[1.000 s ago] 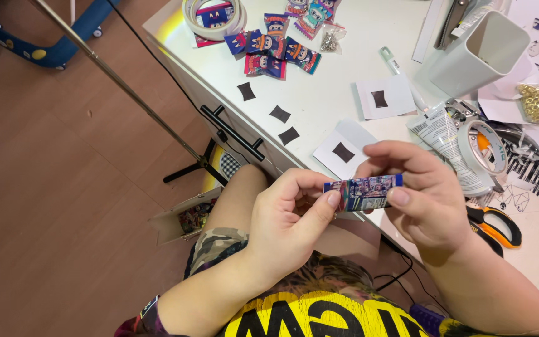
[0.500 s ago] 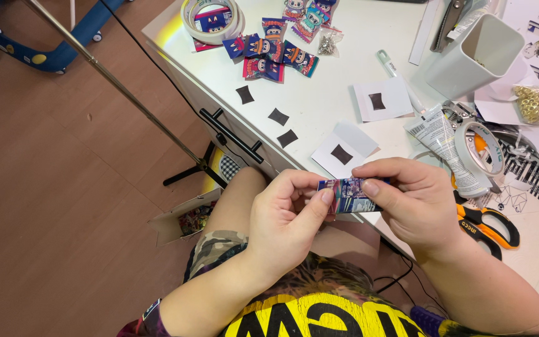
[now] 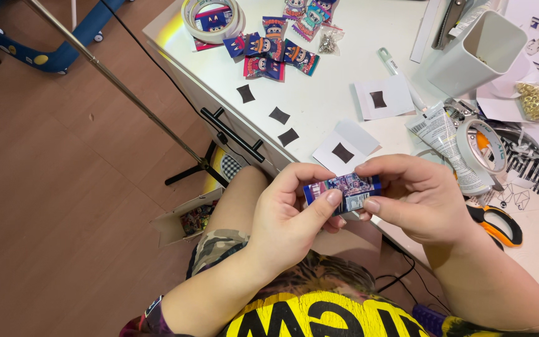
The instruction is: The person assembles small candy packages by wrapping printed wrappers around white rectangular inserts and securing them with clear tape. The person handles multiple wrappers and inserts, folding and taping each unit individually on a white desk.
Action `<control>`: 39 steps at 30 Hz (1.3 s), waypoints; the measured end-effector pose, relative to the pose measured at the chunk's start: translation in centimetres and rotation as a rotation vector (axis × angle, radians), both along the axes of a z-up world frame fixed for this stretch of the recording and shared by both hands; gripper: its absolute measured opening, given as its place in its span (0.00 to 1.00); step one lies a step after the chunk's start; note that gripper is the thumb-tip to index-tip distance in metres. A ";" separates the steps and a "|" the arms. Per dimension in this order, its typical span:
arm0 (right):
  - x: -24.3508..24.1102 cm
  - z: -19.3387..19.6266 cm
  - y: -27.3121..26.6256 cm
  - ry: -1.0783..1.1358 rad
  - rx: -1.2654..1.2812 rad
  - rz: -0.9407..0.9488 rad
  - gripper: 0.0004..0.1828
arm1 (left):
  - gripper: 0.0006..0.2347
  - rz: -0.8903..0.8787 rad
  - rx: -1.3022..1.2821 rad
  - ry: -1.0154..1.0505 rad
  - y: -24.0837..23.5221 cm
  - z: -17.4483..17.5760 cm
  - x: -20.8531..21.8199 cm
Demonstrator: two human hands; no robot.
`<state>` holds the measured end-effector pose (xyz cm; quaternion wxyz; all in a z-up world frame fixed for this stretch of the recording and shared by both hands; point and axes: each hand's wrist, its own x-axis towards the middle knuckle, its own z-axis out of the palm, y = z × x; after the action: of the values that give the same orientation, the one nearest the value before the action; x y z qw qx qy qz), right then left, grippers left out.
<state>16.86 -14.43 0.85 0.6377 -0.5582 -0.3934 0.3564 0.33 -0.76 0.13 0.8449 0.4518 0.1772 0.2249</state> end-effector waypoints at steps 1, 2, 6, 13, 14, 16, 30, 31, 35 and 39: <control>0.0 -0.1 -0.1 0.001 -0.011 -0.003 0.23 | 0.09 -0.003 0.038 -0.007 0.0 0.1 -0.1; 0.1 -0.2 -0.1 0.001 -0.021 -0.005 0.23 | 0.09 -0.004 0.077 -0.014 0.0 0.2 -0.2; 0.2 -0.1 -0.5 -0.024 -0.057 -0.016 0.22 | 0.10 -0.019 0.129 -0.020 0.0 0.3 -0.4; 0.3 0.3 -0.2 -0.180 0.026 0.028 0.14 | 0.09 -0.034 0.153 -0.060 -0.1 -0.2 -0.4; 0.3 0.5 -0.1 -0.281 0.045 0.029 0.09 | 0.09 -0.027 0.146 -0.060 -0.2 -0.3 -0.4; 0.1 0.4 -0.1 -0.226 0.054 0.021 0.10 | 0.09 -0.005 0.172 -0.056 -0.1 -0.2 -0.3; 0.6 -2.9 2.5 -0.394 0.110 -0.240 0.17 | 0.05 0.121 -0.044 -0.014 -0.3 -3.3 1.5; 0.8 -3.0 2.4 -0.438 0.099 -0.225 0.18 | 0.04 0.126 0.001 -0.020 -0.2 -3.2 1.5; 1.3 -2.7 2.3 -0.492 0.064 -0.186 0.20 | 0.04 0.129 0.141 -0.014 0.4 -4.8 1.7; 2.5 -1.7 2.4 -0.505 0.026 -0.142 0.18 | 0.03 0.055 0.322 0.098 1.2 -2.0 1.3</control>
<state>19.39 -12.01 -0.87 0.5498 -0.6472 -0.5047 0.1550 1.60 0.43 -1.85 0.7454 0.5868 0.1922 0.2511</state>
